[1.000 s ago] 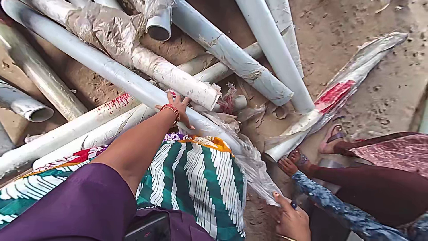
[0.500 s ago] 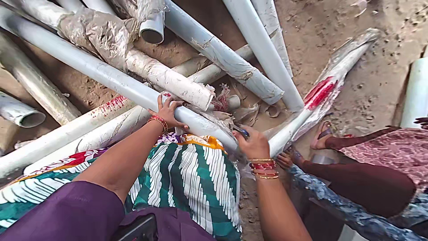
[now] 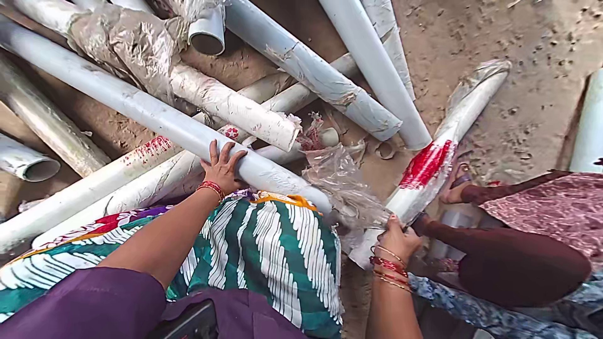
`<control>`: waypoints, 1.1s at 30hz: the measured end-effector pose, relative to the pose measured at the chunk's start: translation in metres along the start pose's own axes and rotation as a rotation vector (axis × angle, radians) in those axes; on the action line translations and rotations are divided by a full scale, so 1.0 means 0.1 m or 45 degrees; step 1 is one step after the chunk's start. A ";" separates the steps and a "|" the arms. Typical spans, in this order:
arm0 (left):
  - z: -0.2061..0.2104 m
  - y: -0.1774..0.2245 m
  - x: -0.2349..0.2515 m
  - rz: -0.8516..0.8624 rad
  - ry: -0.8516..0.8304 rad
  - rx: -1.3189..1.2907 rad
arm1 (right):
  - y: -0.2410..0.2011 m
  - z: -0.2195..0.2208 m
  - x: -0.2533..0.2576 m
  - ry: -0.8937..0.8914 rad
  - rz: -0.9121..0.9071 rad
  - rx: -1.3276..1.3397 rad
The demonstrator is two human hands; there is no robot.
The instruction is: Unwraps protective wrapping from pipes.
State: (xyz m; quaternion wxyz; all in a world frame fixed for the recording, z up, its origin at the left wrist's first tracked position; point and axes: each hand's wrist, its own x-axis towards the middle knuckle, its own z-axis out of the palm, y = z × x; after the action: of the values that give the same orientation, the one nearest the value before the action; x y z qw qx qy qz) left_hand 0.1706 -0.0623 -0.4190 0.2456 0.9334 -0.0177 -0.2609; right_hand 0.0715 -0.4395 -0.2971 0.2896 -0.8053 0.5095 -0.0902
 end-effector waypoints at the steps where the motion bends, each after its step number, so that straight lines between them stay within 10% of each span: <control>1: 0.03 -0.04 -0.03 0.025 0.029 0.024 | 0.05 0.03 0.05 -0.017 0.119 -0.006; 4: -0.06 0.04 0.02 -0.007 -0.067 0.079 | 0.02 0.12 0.23 -0.171 0.246 -0.203; 12: -0.26 0.24 0.34 -0.070 -0.218 0.077 | -0.80 0.69 -0.16 -1.273 -0.951 -0.021; 19: -0.29 0.23 0.39 -0.076 -0.250 0.051 | -0.67 1.41 -0.23 -1.028 -1.620 -0.270; 26: -0.29 0.22 0.40 -0.062 -0.262 0.029 | -0.56 1.63 -0.37 -0.558 -1.604 -0.363; 33: -0.30 0.23 0.41 -0.054 -0.241 -0.011 | -0.90 1.58 -0.39 -0.579 -0.956 -0.396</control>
State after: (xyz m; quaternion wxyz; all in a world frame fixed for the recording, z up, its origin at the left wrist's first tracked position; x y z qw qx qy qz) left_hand 0.2230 -0.0757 -0.4059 0.2412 0.9038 -0.0201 -0.3531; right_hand 0.1924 -0.3180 -0.3697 0.2170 -0.9672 0.1139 0.0674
